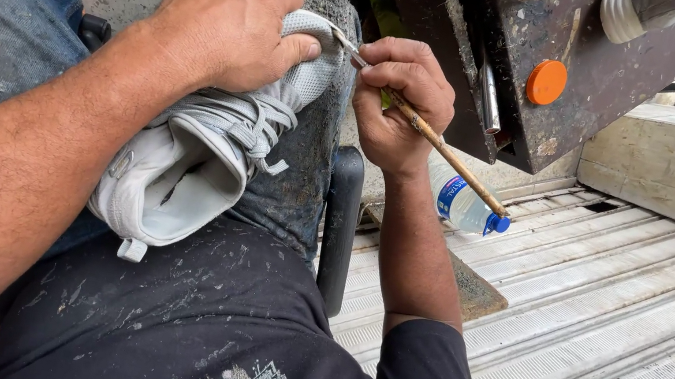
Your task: Applying adhesive or dye to the edges of a sneaker using a brush and organizing shoes on a workbench
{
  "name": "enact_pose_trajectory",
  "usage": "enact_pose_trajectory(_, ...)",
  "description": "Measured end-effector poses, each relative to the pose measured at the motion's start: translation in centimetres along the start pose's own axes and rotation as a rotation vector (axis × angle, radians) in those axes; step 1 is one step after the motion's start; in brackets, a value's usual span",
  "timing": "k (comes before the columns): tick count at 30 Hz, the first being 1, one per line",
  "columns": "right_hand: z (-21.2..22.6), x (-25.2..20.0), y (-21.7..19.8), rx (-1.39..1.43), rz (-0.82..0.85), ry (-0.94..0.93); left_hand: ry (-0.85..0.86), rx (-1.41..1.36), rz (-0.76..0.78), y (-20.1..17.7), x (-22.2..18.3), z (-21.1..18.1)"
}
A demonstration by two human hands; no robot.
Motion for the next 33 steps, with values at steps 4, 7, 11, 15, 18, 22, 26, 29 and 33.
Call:
enact_pose_trajectory(4, 0.0, -0.1, -0.5, 0.034, 0.045, -0.029, -0.012, -0.006, 0.044, -0.1, 0.0, 0.0)
enact_pose_trajectory(7, 0.4, -0.2, -1.1, 0.029, 0.073, -0.003, -0.024, -0.001, 0.075, -0.1, -0.3, -0.3)
enact_pose_trajectory(11, 0.0, -0.2, -0.6, 0.044, 0.054, -0.035, -0.059, 0.010, 0.121, -0.6, -0.4, -0.6)
enact_pose_trajectory(15, 0.1, -0.5, -0.9, -0.001, 0.057, -0.017, -0.052, 0.014, 0.127, -0.8, -0.4, -0.5)
enact_pose_trajectory(18, 0.2, -0.8, -1.4, -0.036, 0.080, 0.025, -0.046, -0.007, 0.121, -0.6, -0.4, -0.4)
enact_pose_trajectory(22, 0.1, -0.7, -1.8, 0.002, -0.033, 0.052, -0.030, 0.000, 0.092, -0.5, -0.1, -0.3)
enact_pose_trajectory(26, 0.4, -0.5, -0.6, 0.074, -0.054, 0.063, -0.010, 0.001, 0.068, -0.1, -0.1, -0.1)
enact_pose_trajectory(29, -0.2, -0.6, -0.1, 0.053, -0.039, 0.054, -0.009, 0.004, 0.059, 0.0, -0.1, 0.0)
enact_pose_trajectory(33, -0.2, -0.3, 0.2, 0.028, -0.036, 0.017, -0.034, -0.006, 0.089, -0.1, -0.2, -0.2)
Point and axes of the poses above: each hand's wrist, its own x-axis towards the middle knuckle, its own y-axis out of the palm, z = x × y, the point moved 2 cm from there along x, towards the middle knuckle, and after that the axes turned 13 degrees about -y, right-handed, at the moved point
